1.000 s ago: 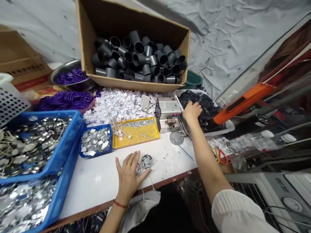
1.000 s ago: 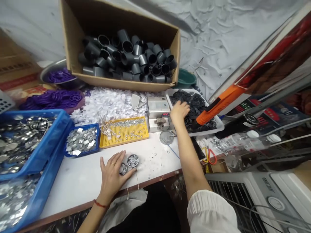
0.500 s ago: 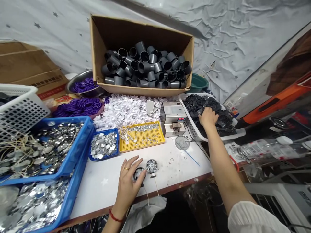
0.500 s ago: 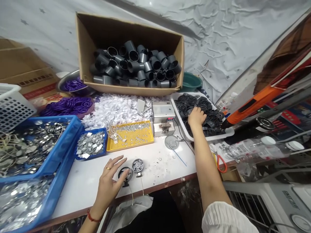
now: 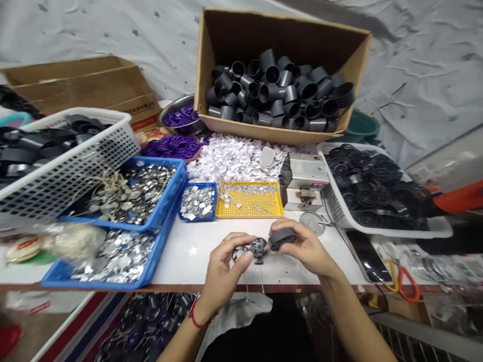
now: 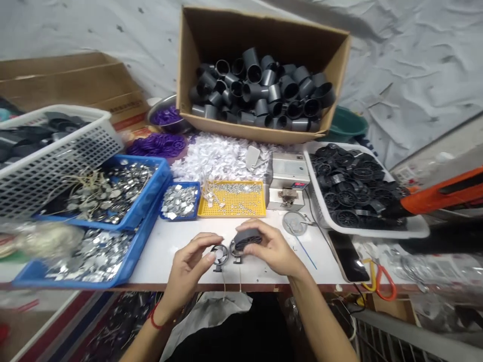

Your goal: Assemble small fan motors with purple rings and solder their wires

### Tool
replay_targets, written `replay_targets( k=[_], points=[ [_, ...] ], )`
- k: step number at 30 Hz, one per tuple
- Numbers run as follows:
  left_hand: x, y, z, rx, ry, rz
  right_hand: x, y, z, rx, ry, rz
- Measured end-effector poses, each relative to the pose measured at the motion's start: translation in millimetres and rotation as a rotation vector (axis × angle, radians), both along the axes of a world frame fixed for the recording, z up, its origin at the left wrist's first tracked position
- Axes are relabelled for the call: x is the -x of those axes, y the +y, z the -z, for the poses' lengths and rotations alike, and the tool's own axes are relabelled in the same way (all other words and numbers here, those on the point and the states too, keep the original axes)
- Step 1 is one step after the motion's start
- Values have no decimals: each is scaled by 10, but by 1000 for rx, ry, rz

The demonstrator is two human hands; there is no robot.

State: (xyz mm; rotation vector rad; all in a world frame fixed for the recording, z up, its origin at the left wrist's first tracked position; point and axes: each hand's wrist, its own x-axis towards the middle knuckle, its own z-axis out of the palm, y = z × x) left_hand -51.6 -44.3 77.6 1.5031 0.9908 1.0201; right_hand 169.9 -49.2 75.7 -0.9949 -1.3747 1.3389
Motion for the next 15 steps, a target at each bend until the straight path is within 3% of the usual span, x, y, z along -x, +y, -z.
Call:
replay_targets(
  k=[4,8,12,15],
  points=[
    [-41,-62,-96,171,-131,143,368,-115,241,260,381,-183],
    [-20,-88,12,362,-181,85,455,-172,319,365,351,-177],
    [-7,-61,127,661,-332,61,398,-255,241,57,-130,-58],
    [2,-59,194,761,-380,71,363,-279,225,-155,-368,-35]
  ],
)
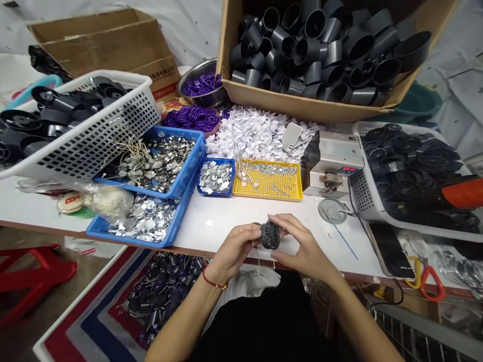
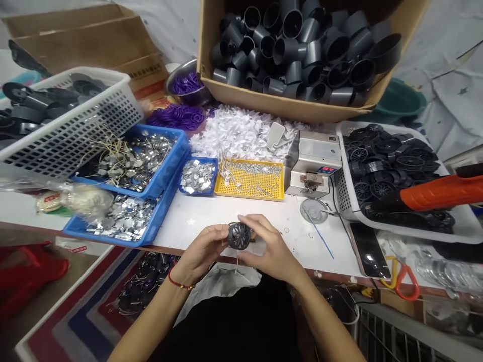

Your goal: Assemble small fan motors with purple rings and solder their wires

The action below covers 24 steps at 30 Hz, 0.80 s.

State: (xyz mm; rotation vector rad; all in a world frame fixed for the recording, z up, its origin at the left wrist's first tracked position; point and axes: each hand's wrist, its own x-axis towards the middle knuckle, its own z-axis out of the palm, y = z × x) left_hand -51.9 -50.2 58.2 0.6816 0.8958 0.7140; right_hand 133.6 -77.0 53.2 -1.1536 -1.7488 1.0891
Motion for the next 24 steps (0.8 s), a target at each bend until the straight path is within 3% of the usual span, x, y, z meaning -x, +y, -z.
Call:
replay_targets(
  k=[3,7,10,13,17,24],
  points=[
    [57,-16,138,-102,93,14,-5,8,58,-105,-81,29],
    [169,-20,548,-599,563,-143,5,41,207,-197,-256,190],
    [176,-26,900,-786,794,-75,60,71,347,-203,-420,167],
    [124,-42,1113,-880,871,-14,129,101,465,-238,-544,141],
    [84,-53,1166,-981,884,-11,137,140,503,-259,-609,97],
    [84,-40,1184,-950,882,-10,121,197,427,-247,-668,24]
  ],
)
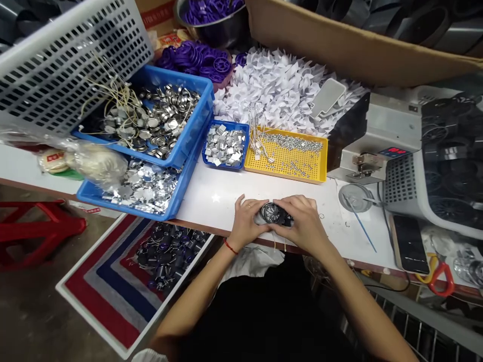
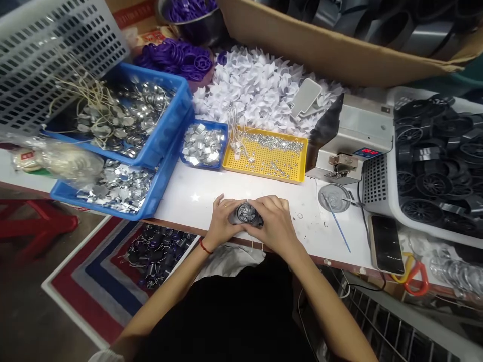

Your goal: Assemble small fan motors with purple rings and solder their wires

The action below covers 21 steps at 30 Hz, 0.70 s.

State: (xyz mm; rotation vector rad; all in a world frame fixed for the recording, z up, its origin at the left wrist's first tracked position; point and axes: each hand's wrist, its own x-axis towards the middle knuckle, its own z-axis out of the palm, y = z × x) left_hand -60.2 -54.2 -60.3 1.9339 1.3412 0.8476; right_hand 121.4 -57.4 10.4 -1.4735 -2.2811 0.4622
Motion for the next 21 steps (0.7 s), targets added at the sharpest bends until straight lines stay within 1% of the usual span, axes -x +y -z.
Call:
replay_targets(
  k=[8,12,17,19,21],
  points=[
    [-7,-3,10,5,-7,8,18,42,-20,-7,-58,-20],
    [-13,-2,12,18,10,11,42,56,-45,38,-108,-33],
    [-19,4,27,2,19,16,142,88,16,95,-184,104],
    [0,1,4,-3,21,24,130,106,30,109,-187,116],
    [20,-1,-62,12,46,40,32,114,23,147,-147,90]
  ],
)
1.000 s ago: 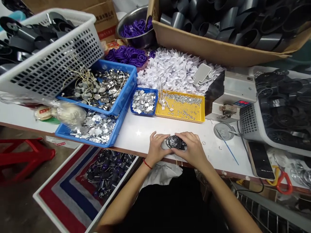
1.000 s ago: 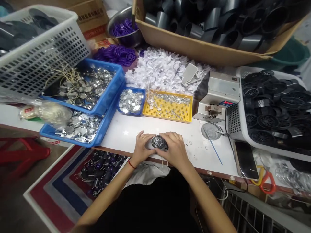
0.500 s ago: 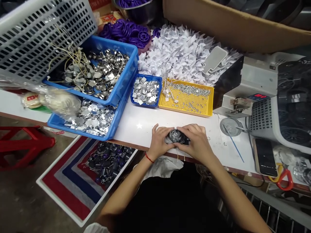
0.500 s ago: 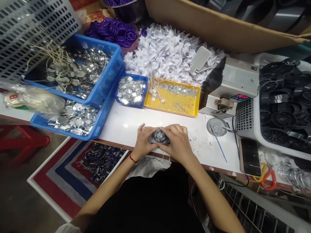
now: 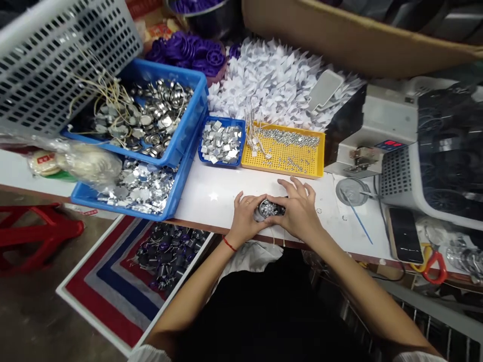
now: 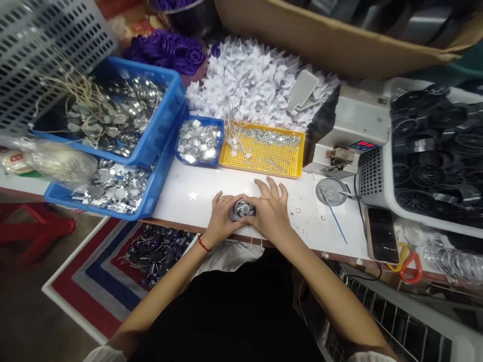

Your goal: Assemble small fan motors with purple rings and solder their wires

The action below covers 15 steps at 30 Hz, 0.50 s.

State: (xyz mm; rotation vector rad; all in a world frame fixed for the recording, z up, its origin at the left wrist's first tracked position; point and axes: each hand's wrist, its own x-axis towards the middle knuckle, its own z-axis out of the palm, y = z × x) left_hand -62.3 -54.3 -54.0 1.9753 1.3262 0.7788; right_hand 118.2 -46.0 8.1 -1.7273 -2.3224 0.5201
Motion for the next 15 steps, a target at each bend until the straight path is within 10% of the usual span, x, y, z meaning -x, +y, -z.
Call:
replay_targets(
  k=[8,11,15],
  points=[
    [-201,103,-521,16,511,134,-550,-111,358,227,361,57],
    [-39,176,-569,242,240,120,-544,-89,465,182,496,79],
    [337,181,-436,544,-406,73,-535,38,159,162,468,72]
  ],
)
